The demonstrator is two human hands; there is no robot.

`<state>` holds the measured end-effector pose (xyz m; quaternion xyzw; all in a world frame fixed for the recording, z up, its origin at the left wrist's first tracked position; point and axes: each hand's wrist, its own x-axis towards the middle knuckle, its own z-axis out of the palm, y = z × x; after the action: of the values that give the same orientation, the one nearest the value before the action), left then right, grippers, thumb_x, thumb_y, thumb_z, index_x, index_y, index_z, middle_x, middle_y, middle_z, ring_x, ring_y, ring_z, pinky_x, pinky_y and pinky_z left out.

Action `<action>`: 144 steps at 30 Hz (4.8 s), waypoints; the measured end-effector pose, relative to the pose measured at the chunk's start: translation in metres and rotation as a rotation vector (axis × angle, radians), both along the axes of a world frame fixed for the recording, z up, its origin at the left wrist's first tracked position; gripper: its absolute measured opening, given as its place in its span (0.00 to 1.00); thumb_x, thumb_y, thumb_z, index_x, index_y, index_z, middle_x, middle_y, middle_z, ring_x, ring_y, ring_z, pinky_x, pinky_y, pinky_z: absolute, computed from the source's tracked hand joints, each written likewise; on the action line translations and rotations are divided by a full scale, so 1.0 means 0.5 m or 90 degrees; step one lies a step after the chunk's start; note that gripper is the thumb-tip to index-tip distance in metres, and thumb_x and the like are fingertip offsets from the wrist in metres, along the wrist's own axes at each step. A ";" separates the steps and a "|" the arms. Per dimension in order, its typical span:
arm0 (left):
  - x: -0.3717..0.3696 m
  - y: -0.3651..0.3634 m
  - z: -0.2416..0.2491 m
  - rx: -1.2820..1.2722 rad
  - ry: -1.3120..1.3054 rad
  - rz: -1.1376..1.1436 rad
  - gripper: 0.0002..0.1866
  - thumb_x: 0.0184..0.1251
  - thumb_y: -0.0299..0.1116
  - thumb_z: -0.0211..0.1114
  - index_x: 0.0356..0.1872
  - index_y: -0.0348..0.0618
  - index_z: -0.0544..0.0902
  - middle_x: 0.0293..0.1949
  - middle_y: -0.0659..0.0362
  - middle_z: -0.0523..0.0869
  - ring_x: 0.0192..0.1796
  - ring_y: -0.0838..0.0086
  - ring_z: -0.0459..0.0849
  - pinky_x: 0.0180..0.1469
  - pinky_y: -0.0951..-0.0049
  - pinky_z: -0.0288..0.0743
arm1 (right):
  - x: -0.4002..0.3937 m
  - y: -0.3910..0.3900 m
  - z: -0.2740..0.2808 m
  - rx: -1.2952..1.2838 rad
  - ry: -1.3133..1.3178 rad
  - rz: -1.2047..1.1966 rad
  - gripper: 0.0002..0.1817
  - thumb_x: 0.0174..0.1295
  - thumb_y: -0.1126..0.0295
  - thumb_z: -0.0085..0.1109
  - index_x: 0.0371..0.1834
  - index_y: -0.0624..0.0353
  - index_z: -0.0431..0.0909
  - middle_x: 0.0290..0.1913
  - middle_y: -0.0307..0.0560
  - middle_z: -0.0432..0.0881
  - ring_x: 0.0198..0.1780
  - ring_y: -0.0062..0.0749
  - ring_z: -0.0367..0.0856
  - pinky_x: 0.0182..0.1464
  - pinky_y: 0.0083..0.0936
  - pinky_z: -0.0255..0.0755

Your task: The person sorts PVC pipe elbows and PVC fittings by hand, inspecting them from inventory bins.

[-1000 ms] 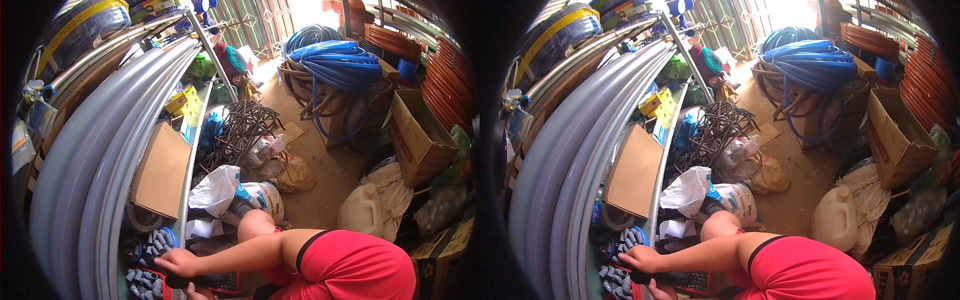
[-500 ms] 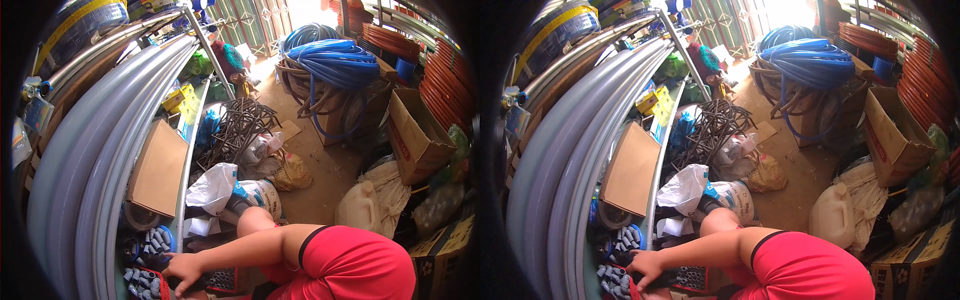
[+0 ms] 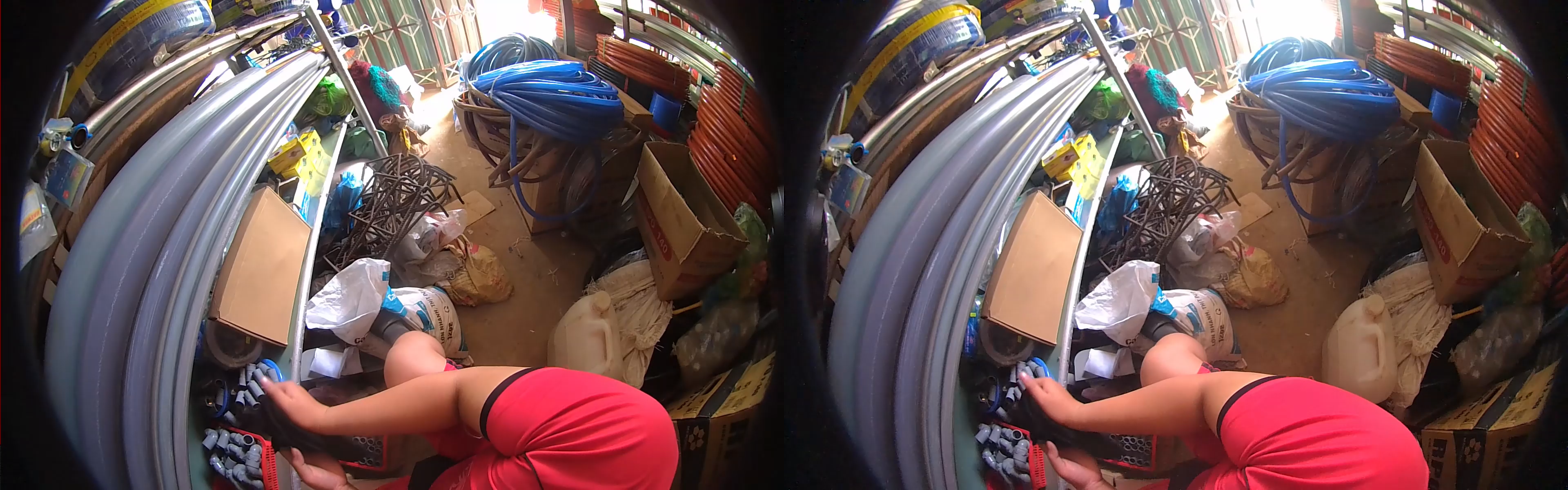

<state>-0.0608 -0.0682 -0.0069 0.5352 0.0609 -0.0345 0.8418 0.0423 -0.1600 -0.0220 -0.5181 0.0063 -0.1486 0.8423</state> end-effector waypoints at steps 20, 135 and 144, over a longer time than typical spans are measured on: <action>0.018 0.003 -0.078 -0.027 -0.274 -0.150 0.45 0.65 0.49 0.62 0.80 0.48 0.54 0.76 0.55 0.61 0.76 0.57 0.62 0.76 0.54 0.52 | -0.001 -0.030 0.031 -0.214 -0.047 -0.061 0.30 0.75 0.45 0.46 0.43 0.67 0.80 0.41 0.66 0.83 0.47 0.60 0.82 0.51 0.43 0.73; 0.185 0.276 -0.691 1.365 0.212 -0.618 0.20 0.63 0.41 0.63 0.57 0.63 0.87 0.73 0.61 0.69 0.78 0.57 0.61 0.77 0.38 0.43 | 0.135 -0.147 -0.010 0.143 0.250 0.130 0.25 0.68 0.45 0.58 0.47 0.58 0.82 0.38 0.48 0.87 0.38 0.40 0.86 0.45 0.37 0.82; 0.167 0.290 -0.603 1.224 0.205 -0.560 0.19 0.65 0.43 0.64 0.58 0.62 0.86 0.73 0.60 0.70 0.76 0.53 0.62 0.77 0.36 0.44 | 0.146 -0.101 0.003 0.179 0.201 0.224 0.25 0.66 0.45 0.60 0.43 0.60 0.82 0.35 0.48 0.85 0.35 0.39 0.84 0.41 0.38 0.81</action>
<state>0.0228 0.0768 -0.3081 0.9384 -0.0256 -0.3424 -0.0377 0.1151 -0.2107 -0.0205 -0.4057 0.0681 0.0852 0.9075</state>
